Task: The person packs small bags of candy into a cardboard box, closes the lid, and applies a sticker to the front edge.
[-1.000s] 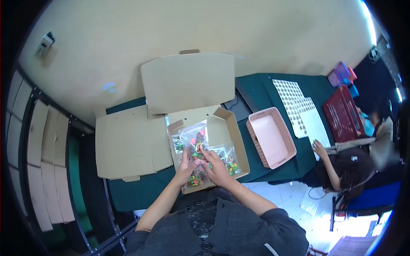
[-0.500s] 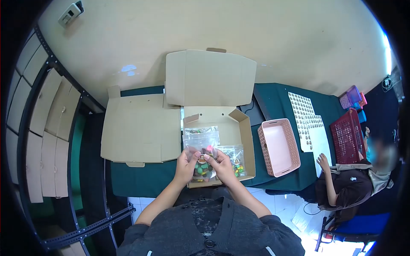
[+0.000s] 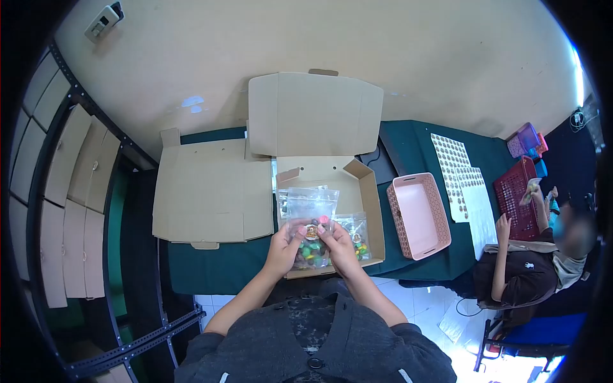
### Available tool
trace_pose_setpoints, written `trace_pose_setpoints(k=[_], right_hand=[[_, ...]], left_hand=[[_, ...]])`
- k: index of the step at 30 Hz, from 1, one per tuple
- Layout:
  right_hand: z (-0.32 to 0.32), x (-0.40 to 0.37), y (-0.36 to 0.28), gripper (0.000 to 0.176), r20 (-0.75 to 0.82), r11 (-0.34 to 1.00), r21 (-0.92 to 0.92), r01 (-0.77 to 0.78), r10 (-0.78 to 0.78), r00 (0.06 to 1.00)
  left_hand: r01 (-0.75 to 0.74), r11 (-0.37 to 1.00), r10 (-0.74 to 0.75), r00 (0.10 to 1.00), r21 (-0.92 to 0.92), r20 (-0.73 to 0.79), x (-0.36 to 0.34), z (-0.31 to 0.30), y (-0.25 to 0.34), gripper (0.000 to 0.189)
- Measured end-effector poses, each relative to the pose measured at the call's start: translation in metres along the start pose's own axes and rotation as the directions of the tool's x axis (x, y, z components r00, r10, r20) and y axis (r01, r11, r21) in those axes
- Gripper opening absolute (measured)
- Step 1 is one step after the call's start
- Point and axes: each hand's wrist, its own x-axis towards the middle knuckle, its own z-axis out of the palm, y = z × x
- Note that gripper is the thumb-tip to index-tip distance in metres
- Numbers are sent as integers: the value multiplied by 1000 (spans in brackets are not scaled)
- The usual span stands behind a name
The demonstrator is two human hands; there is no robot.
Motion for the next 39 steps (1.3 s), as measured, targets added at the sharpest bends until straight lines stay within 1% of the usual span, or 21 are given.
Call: trace_pose_setpoints(k=[1, 2, 4, 5, 7, 11, 13, 14, 16, 17, 19, 20, 22, 26, 28, 29, 31, 33, 35, 37, 39], right_hand=[[-1, 0, 1, 28, -3, 997, 67, -26, 26, 1000], [-1, -1, 1, 28, -6, 997, 68, -24, 25, 1000], [5, -1, -6, 24, -65, 987, 147, -69, 79, 995], [5, -3, -7, 24, -67, 986, 150, -68, 79, 995], [4, -6, -8, 21, -23, 999, -11, -52, 52, 998], [5, -8, -9, 19, -68, 992, 112, -66, 74, 995], [5, -5, -5, 17, -94, 971, 227, -73, 97, 991], [7, -5, -5, 17, -97, 972, 226, -70, 94, 991], [19, -8, -16, 17, -122, 995, 97, -19, 31, 992], [20, -8, -18, 17, -122, 995, 97, -19, 31, 992], [20, -10, -22, 18, -157, 998, 58, -15, 24, 987], [18, -10, -23, 18, -158, 998, 57, -13, 22, 987], [14, -12, -22, 19, -162, 980, 194, -49, 81, 983], [7, -9, -6, 23, -156, 980, 194, -34, 65, 986], [13, -11, -6, 32, -95, 999, 44, 0, 4, 995], [16, -11, -4, 32, -97, 999, 46, 1, 4, 995], [20, -12, 2, 37, -138, 993, -56, 107, -114, 984], [12, -10, 11, 39, -118, 995, -33, 89, -93, 989], [8, -10, 13, 36, -112, 993, 118, 7, 6, 994], [12, -8, 8, 33, -131, 996, 90, 0, 12, 991], [15, -7, 2, 30, -145, 998, 61, -11, 20, 989]], left_hand=[[-7, 999, 7, 1000, -43, -12, 0, -1, -2, 27], [-6, 999, 6, 1000, -42, -9, 0, -2, -3, 27], [104, 978, -105, 994, -180, -1, -1, -5, -2, 29], [105, 978, -107, 994, -177, 1, -2, -3, 0, 29], [-48, 999, 49, 998, -23, 48, -5, 6, 8, 36], [5, 1000, -7, 994, 18, 113, -6, 5, 10, 43], [-87, 992, 72, 986, 96, 154, -5, 5, 13, 45], [-89, 992, 73, 985, 94, 157, -2, 5, 12, 45], [-152, 980, 134, 981, 126, 140, 3, 4, 9, 45], [-152, 980, 134, 981, 126, 140, 2, 4, 11, 45], [-39, 966, 3, 990, 254, 143, -1, 6, 19, 44], [-41, 966, 4, 989, 254, 145, -2, 6, 18, 44], [6, 983, -35, 987, 184, 154, -4, 6, 16, 42], [-64, 994, 55, 993, 91, 101, -6, 14, 17, 39], [-38, 999, 38, 998, 3, -44, -2, 11, 3, 31], [-36, 999, 37, 998, 5, -42, -2, 10, -1, 31], [-11, 1000, 10, 999, -4, -51, -3, 7, -8, 24], [-13, 1000, 12, 999, -6, -49, -4, 5, -11, 23], [-11, 1000, 11, 999, -7, -47, -3, 1, -17, 22], [20, 994, -31, 994, -109, -102, 0, -4, -20, 23], [39, 995, -45, 997, -91, -57, 3, -5, -12, 22]])
